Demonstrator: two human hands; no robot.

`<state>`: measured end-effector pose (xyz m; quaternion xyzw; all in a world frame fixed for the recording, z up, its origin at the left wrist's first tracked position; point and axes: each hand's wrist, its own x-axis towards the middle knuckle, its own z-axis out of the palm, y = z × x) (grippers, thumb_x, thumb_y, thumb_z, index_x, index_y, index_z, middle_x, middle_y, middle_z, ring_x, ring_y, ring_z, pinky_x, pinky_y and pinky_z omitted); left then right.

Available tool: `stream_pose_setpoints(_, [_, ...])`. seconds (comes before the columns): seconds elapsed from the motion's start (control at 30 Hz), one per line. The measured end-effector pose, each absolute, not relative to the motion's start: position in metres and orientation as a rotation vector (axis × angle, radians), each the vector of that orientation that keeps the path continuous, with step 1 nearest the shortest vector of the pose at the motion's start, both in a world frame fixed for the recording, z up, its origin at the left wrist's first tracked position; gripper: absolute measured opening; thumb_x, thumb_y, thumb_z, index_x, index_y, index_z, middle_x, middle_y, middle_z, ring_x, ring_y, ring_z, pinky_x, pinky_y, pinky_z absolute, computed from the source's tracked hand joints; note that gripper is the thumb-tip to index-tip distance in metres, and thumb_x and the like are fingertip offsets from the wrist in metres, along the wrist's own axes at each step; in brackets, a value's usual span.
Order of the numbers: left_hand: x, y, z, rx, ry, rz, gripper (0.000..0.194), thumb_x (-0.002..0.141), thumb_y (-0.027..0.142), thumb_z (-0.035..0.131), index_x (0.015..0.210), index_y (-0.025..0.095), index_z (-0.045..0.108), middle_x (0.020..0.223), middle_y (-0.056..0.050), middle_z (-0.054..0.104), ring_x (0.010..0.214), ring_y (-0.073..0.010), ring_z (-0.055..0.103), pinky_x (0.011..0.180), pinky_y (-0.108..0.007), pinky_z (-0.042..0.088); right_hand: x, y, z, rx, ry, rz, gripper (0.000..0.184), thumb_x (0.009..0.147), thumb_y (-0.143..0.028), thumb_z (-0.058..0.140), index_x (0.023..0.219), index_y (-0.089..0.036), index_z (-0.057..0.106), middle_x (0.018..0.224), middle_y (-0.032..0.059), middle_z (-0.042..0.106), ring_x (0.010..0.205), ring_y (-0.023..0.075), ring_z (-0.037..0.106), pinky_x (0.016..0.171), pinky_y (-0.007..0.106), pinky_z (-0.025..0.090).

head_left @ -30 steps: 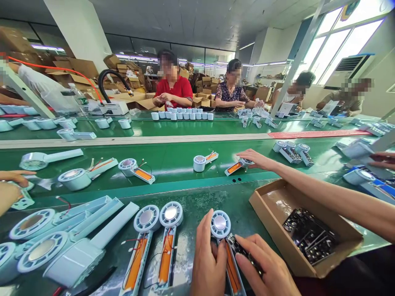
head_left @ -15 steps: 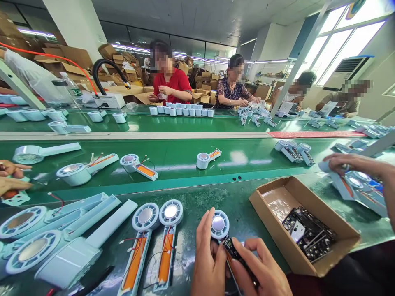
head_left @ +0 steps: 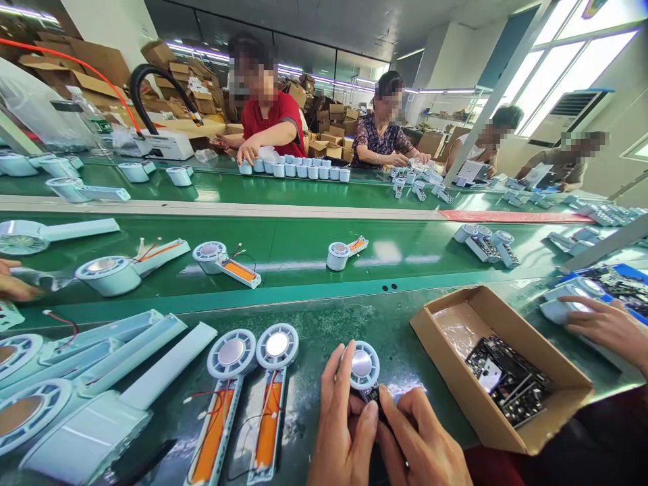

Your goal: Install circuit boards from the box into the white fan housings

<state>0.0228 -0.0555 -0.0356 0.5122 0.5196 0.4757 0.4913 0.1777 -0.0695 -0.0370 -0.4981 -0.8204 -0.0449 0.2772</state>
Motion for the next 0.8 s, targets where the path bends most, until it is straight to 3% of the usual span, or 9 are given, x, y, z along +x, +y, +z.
stream_pose_setpoints(0.1, [0.025,-0.053,-0.037,1.243,1.319,1.134,0.056,0.097,0.039,0.052,0.151,0.039,0.037,0.163,-0.007,0.023,0.075,-0.0119,0.059,0.083,-0.036,0.055,0.174,-0.071,-0.041,-1.373,-2.213,-0.194,0.029,0.098,-0.023,0.055,0.122,-0.011,0.069,0.08,0.0076,0.06,0.061,0.017,0.064,0.054,0.027,0.059])
stream_pose_setpoints(0.2, [0.026,-0.05,-0.035,1.264,1.376,1.133,0.051,0.098,0.034,0.051,0.147,0.041,0.042,0.16,-0.005,0.029,0.083,-0.0146,0.061,0.083,-0.036,0.055,0.174,-0.073,-0.046,-1.369,-2.168,-0.16,0.034,0.098,-0.023,0.058,0.128,-0.011,0.066,0.09,0.0127,0.065,0.073,0.0212,0.067,0.064,0.032,0.062])
stream_pose_setpoints(0.27, [0.025,-0.049,-0.034,1.308,1.411,1.122,0.05,0.098,0.033,0.051,0.147,0.041,0.043,0.158,-0.006,0.032,0.086,-0.0161,0.063,0.084,-0.037,0.056,0.181,-0.075,-0.044,-1.342,-2.129,0.003,0.042,0.099,-0.026,0.058,0.138,-0.01,0.059,0.106,0.0178,0.066,0.091,0.0244,0.07,0.077,0.032,0.063])
stream_pose_setpoints(0.33, [0.023,-0.049,-0.032,1.349,1.423,1.092,0.05,0.098,0.035,0.051,0.148,0.041,0.042,0.158,-0.007,0.032,0.082,-0.0156,0.064,0.082,-0.038,0.058,0.196,-0.078,-0.035,-1.311,-2.088,0.35,0.043,0.101,-0.029,0.054,0.142,-0.016,0.057,0.116,0.0165,0.066,0.101,0.0237,0.07,0.086,0.031,0.061])
stream_pose_setpoints(0.43, [0.022,-0.05,-0.028,1.401,1.434,1.035,0.052,0.099,0.036,0.05,0.149,0.044,0.037,0.156,-0.006,0.032,0.076,-0.0133,0.064,0.084,-0.041,0.06,0.221,-0.081,-0.018,-1.348,-1.841,0.98,0.037,0.106,-0.031,0.043,0.138,-0.026,0.059,0.105,0.0075,0.067,0.079,0.015,0.069,0.074,0.024,0.06])
stream_pose_setpoints(0.53, [0.023,-0.05,-0.023,1.416,1.484,1.008,0.054,0.099,0.035,0.051,0.148,0.05,0.035,0.153,-0.002,0.034,0.076,-0.0123,0.064,0.087,-0.043,0.06,0.231,-0.082,-0.007,-1.386,-1.661,1.331,0.037,0.103,-0.04,0.048,0.132,-0.023,0.064,0.097,0.0053,0.064,0.063,0.0114,0.062,0.055,0.02,0.054])
stream_pose_setpoints(0.63, [0.025,-0.05,-0.018,1.408,1.496,1.007,0.055,0.097,0.034,0.052,0.147,0.051,0.036,0.153,-0.001,0.034,0.078,-0.0131,0.063,0.087,-0.042,0.06,0.224,-0.08,-0.008,-1.413,-1.711,1.436,0.038,0.096,-0.042,0.06,0.124,-0.018,0.068,0.102,0.0073,0.061,0.058,0.0093,0.058,0.047,0.019,0.047])
stream_pose_setpoints(0.8, [0.024,-0.05,-0.017,1.43,1.508,1.0,0.056,0.097,0.034,0.053,0.148,0.05,0.037,0.154,-0.001,0.033,0.079,-0.0126,0.062,0.084,-0.038,0.059,0.215,-0.068,-0.006,-1.404,-1.736,1.439,0.036,0.091,-0.037,0.064,0.122,-0.018,0.067,0.112,0.0072,0.059,0.056,0.0066,0.058,0.052,0.02,0.048])
